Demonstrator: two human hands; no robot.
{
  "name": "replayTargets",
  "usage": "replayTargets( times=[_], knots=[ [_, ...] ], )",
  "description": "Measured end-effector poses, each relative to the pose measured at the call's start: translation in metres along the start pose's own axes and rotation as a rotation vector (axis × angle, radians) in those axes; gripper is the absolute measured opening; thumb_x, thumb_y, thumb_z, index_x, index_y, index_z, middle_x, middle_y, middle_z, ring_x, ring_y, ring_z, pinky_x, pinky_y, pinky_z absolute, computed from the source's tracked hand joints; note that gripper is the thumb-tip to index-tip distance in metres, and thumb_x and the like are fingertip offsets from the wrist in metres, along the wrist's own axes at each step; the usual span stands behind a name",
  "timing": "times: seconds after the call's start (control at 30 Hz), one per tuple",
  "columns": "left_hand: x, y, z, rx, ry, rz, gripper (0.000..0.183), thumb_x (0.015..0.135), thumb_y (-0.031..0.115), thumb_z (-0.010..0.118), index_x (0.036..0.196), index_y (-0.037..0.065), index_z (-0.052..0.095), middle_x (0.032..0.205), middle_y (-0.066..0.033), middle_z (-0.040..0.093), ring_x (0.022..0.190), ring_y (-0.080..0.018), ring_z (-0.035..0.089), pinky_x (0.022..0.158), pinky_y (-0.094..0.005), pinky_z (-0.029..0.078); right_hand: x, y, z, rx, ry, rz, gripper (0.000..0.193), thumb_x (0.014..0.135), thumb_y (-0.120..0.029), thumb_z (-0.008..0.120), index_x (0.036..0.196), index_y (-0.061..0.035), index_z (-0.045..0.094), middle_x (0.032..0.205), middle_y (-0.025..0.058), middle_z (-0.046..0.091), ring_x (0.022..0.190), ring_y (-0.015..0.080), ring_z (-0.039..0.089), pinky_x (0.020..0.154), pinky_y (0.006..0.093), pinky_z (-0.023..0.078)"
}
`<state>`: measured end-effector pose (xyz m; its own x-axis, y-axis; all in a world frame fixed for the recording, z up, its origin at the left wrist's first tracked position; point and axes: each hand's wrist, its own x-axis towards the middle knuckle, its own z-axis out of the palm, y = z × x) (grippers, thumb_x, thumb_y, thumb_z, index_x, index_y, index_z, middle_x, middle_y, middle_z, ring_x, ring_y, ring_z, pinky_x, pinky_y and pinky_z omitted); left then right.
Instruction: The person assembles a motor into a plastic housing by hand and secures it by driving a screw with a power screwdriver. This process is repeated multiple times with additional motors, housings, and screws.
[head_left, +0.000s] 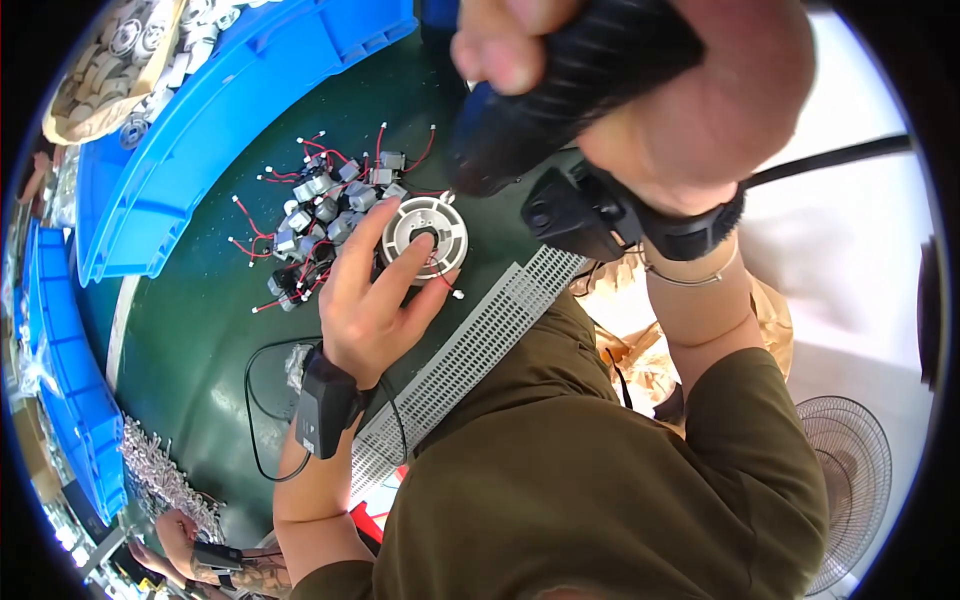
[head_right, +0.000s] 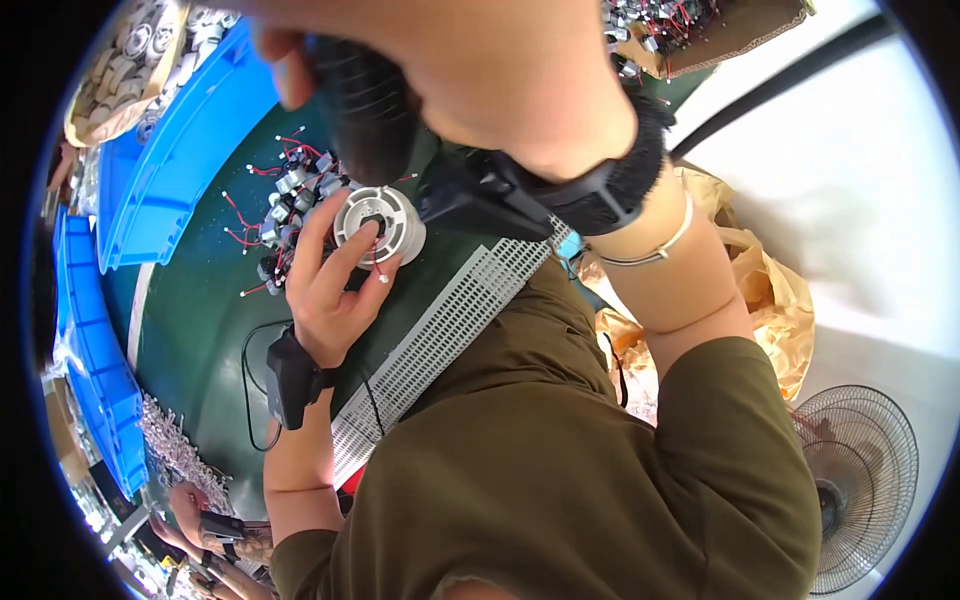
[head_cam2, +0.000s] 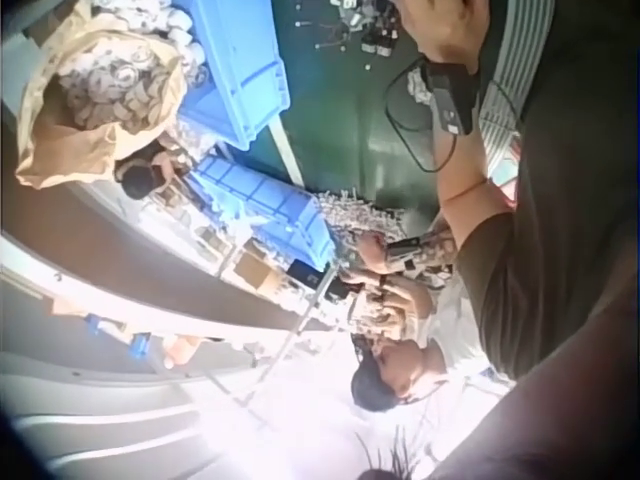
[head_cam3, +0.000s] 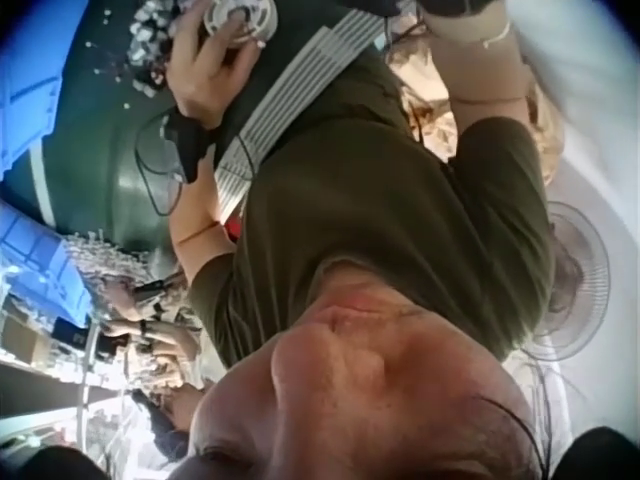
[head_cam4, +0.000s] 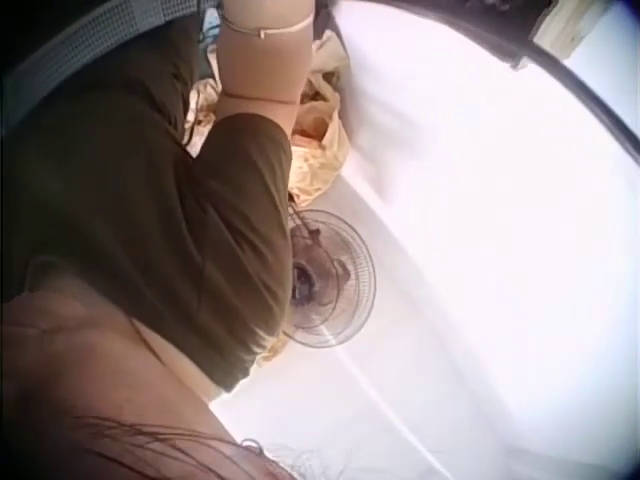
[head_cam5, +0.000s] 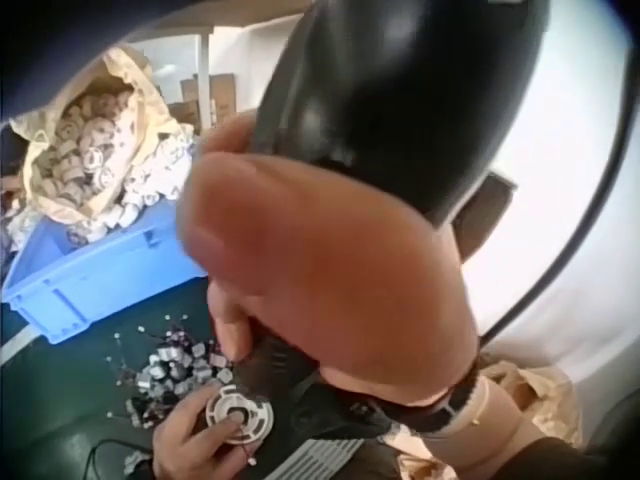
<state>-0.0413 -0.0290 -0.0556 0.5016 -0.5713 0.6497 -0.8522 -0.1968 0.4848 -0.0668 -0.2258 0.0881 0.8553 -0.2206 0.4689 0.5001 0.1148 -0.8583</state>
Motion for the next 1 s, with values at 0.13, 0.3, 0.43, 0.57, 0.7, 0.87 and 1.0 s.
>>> replayTargets(
  times=[0.13, 0.3, 0.43, 0.57, 0.7, 0.87, 1.0],
  knots=[
    [-0.002, 0.002, 0.002, -0.007, 0.014, -0.02, 0.037, 0.058, 0.007, 0.081, 0.092, 0.002, 0.068, 0.117, -0.0206, 0.056, 0.089, -0.03, 0.064, 0.073, -0.0345, 0.055, 0.006, 0.004, 0.02, 0.049, -0.072, 0.095, 0.031, 0.091, -0.012, 0.055, 0.112, 0.0095, 0.048, 0.07, 0.0117, 0.059, 0.053, 0.0197, 0.057, 0.051, 0.0291, 0.048],
    [-0.002, 0.0, 0.001, 0.0, 0.007, -0.011, 0.036, 0.059, 0.01, 0.08, 0.093, 0.003, 0.068, 0.117, -0.0183, 0.057, 0.084, -0.0271, 0.063, 0.067, -0.0331, 0.053, 0.005, 0.018, 0.027, 0.49, -0.154, 0.196, 0.03, 0.087, -0.002, 0.057, 0.113, 0.0105, 0.047, 0.069, 0.0116, 0.059, 0.054, 0.0185, 0.059, 0.048, 0.0274, 0.047],
    [-0.001, -0.001, 0.002, -0.007, 0.021, 0.013, 0.035, 0.06, 0.011, 0.08, 0.092, 0.003, 0.067, 0.116, -0.0181, 0.057, 0.083, -0.0265, 0.063, 0.066, -0.0331, 0.053, 0.019, 0.033, 0.021, 0.245, -0.384, -0.159, 0.031, 0.085, 0.001, 0.059, 0.112, 0.0108, 0.047, 0.07, 0.0112, 0.059, 0.053, 0.0177, 0.058, 0.048, 0.0274, 0.047],
    [-0.001, 0.0, 0.003, -0.001, 0.015, 0.007, 0.034, 0.061, 0.011, 0.08, 0.092, 0.004, 0.067, 0.116, -0.018, 0.057, 0.082, -0.0264, 0.063, 0.066, -0.0331, 0.053, 0.021, 0.037, 0.019, 0.214, -0.403, -0.2, 0.029, 0.085, 0.001, 0.059, 0.111, 0.0092, 0.048, 0.068, 0.0102, 0.058, 0.053, 0.0159, 0.057, 0.049, 0.026, 0.046],
    [-0.001, 0.0, 0.002, -0.002, 0.018, -0.012, 0.035, 0.061, 0.011, 0.08, 0.092, 0.004, 0.068, 0.116, -0.0179, 0.057, 0.081, -0.0264, 0.063, 0.066, -0.033, 0.053, 0.009, 0.026, 0.026, 0.094, -0.133, 0.113, 0.031, 0.081, 0.003, 0.061, 0.109, 0.0074, 0.049, 0.067, 0.0077, 0.058, 0.053, 0.0119, 0.056, 0.05, 0.0228, 0.045],
    [-0.001, -0.001, 0.003, -0.022, 0.037, -0.024, 0.034, 0.061, 0.012, 0.08, 0.092, 0.005, 0.068, 0.116, -0.0188, 0.057, 0.082, -0.0269, 0.063, 0.066, -0.0328, 0.053, 0.008, 0.032, 0.024, 0.076, -0.148, 0.119, 0.031, 0.08, 0.004, 0.062, 0.108, 0.007, 0.05, 0.067, 0.0072, 0.058, 0.054, 0.0112, 0.056, 0.05, 0.0224, 0.044],
    [-0.002, -0.002, 0.003, -0.041, 0.018, -0.042, 0.034, 0.061, 0.011, 0.08, 0.092, 0.005, 0.068, 0.115, -0.0192, 0.057, 0.083, -0.0279, 0.063, 0.067, -0.0328, 0.054, 0.009, 0.039, 0.024, 0.062, -0.175, 0.122, 0.031, 0.078, 0.004, 0.062, 0.107, 0.0066, 0.05, 0.066, 0.0068, 0.059, 0.054, 0.0106, 0.056, 0.05, 0.0219, 0.044]
  ],
)
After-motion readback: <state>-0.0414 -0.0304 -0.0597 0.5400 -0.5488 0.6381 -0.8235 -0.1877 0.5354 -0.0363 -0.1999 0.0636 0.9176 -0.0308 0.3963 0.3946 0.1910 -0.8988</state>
